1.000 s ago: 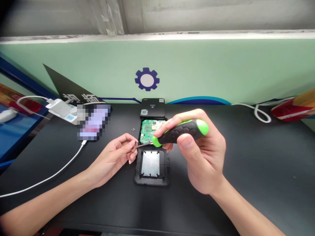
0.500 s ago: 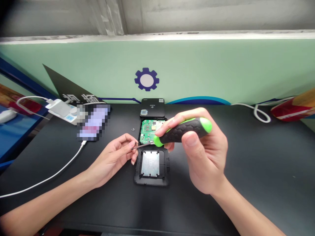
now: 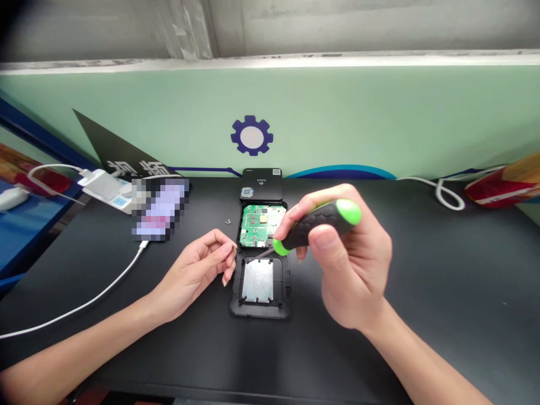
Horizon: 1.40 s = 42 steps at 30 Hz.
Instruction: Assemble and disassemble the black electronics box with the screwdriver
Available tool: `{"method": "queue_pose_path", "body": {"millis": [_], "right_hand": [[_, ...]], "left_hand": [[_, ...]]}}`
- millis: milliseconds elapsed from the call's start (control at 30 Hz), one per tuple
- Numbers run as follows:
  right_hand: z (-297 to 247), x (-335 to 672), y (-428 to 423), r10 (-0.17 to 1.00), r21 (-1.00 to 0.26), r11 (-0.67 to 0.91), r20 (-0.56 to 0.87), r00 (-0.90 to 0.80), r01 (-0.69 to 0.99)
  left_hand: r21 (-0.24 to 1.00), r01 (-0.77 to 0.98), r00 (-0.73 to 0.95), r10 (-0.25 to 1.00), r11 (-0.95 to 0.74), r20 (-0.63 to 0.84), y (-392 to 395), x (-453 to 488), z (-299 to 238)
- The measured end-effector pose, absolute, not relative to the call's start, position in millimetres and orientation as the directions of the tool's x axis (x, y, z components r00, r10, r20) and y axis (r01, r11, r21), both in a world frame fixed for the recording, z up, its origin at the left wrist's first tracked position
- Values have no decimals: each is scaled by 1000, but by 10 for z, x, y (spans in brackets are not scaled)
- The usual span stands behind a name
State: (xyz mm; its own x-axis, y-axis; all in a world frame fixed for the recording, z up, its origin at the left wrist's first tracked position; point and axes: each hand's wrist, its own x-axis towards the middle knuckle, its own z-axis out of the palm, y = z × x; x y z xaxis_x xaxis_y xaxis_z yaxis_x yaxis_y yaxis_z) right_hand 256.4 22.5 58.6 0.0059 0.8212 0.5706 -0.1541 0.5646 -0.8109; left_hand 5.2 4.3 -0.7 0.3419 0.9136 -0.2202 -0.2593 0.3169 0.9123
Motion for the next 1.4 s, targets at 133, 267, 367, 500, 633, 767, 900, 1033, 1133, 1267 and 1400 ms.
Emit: {"method": "queue_pose_path", "body": {"millis": [133,267,367,500,633,767,900,1033,1133,1267,1400], "right_hand": [[505,2587,240,785,-788,607,615,-78,-100],[446,2616,277,739,-746,666,664,-110,-26],[426,2634,286,738,-747,665,661,-136,-22],[430,2645,275,741,-750,661,657,-143,-22],[451,2649,267,741,-752,659,651,-164,-10],[453,2651,275,746,-757,653,641,-177,13],[468,2650,279,752,-768,641,631,-191,-11],[527,2653,264,770,-795,607,589,-245,-3],[553,2655,250,776,-811,581,576,-255,-63],[556,2662,234,777,-812,573,580,-244,-110],[574,2671,213,783,-833,543,548,-294,-106]], "left_hand": [[914,-254,345,912,317,-220,44,68,-9],[905,-267,348,909,332,-231,48,79,2],[901,-272,349,907,338,-235,50,84,14],[902,-265,350,905,342,-241,52,87,24],[903,-263,350,906,339,-238,48,85,22],[903,-261,357,904,340,-237,46,80,17],[913,-249,351,909,324,-227,46,81,11],[967,-128,301,938,219,-173,25,80,13],[993,24,255,959,118,-120,-10,73,29],[981,168,239,962,94,-133,-51,67,59],[968,234,257,955,86,-147,-70,73,76]]}}
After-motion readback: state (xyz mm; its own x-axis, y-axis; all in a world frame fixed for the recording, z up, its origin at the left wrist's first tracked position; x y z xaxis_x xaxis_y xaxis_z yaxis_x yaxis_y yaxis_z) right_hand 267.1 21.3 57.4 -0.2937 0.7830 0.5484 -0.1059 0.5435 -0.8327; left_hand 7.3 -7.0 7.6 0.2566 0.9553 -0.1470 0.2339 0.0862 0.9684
